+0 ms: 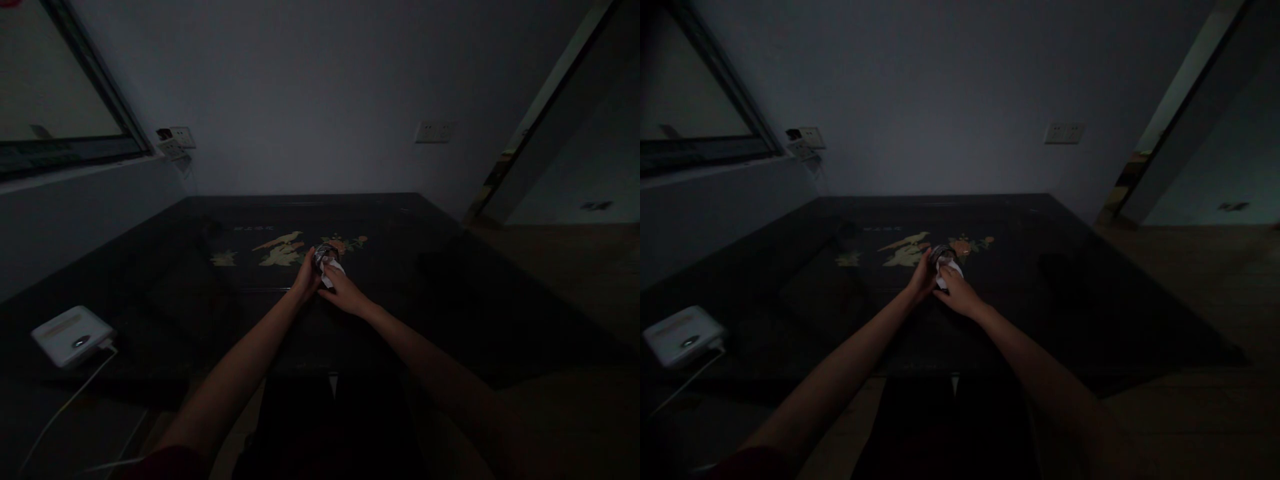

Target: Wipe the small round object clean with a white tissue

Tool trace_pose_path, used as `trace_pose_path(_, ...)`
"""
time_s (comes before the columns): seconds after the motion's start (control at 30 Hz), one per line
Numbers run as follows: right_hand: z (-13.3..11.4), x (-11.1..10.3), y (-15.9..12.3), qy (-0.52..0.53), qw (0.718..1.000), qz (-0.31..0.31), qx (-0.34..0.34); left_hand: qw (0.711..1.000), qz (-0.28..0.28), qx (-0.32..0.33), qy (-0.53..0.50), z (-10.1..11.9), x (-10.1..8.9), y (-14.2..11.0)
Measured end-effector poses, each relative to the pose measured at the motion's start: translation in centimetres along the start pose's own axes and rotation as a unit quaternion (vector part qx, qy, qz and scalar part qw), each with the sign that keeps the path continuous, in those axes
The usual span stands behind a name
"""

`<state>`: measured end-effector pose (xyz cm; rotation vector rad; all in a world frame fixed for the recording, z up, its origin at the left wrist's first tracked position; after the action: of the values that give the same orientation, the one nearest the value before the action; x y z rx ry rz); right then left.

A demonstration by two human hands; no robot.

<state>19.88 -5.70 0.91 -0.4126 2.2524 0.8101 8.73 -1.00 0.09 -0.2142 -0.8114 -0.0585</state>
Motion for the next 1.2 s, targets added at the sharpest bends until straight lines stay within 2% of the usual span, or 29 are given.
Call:
trace_pose_path(0.2,0.4,0.2,0.4,0.183,0.983,0.028,0.014,1.0,0.002,-0.002,0.017,0.1,0.3,-0.3)
trace_pose_path(0.33,0.5,0.3,0.3,0.196,0.98,0.032,0.024,1.0,0.005,-0.013,0.019,0.1,0.7,-0.6)
trace_pose_path(0.53,0.1,0.0,0.2,0.08,0.997,0.014,-0.011,1.0,0.015,-0.011,-0.001,0.2,0.8,-0.6)
trace_pose_path(0.67,0.1,-0.3,0.0,-0.025,1.0,-0.009,-0.005,1.0,0.018,-0.01,-0.004,0.3,0.8,-0.6)
trace_pose_path(0.93,-0.6,-1.3,-0.3,-0.241,0.97,-0.018,-0.019,1.0,0.005,-0.01,-0.004,0.2,0.6,-0.4)
trace_pose_path(1.03,-0.8,-1.5,-0.2,-0.275,0.961,-0.005,-0.021,1.0,0.0,-0.022,0.008,0.2,0.6,-0.6)
trace_pose_path(1.2,-1.0,-1.6,-0.1,-0.265,0.964,0.014,-0.018,0.999,0.005,-0.026,0.021,0.2,0.5,-0.6)
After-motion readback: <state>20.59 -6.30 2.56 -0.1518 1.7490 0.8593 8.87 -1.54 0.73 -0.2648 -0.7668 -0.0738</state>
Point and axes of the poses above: each hand's wrist, its own y-axis towards the middle knuckle, its own x-axis out of the palm, z = x × y, the point moved 2 cm from there along y, towards the middle knuckle, and after that the axes turned 4 degrees about z, right-handed, at the moved point
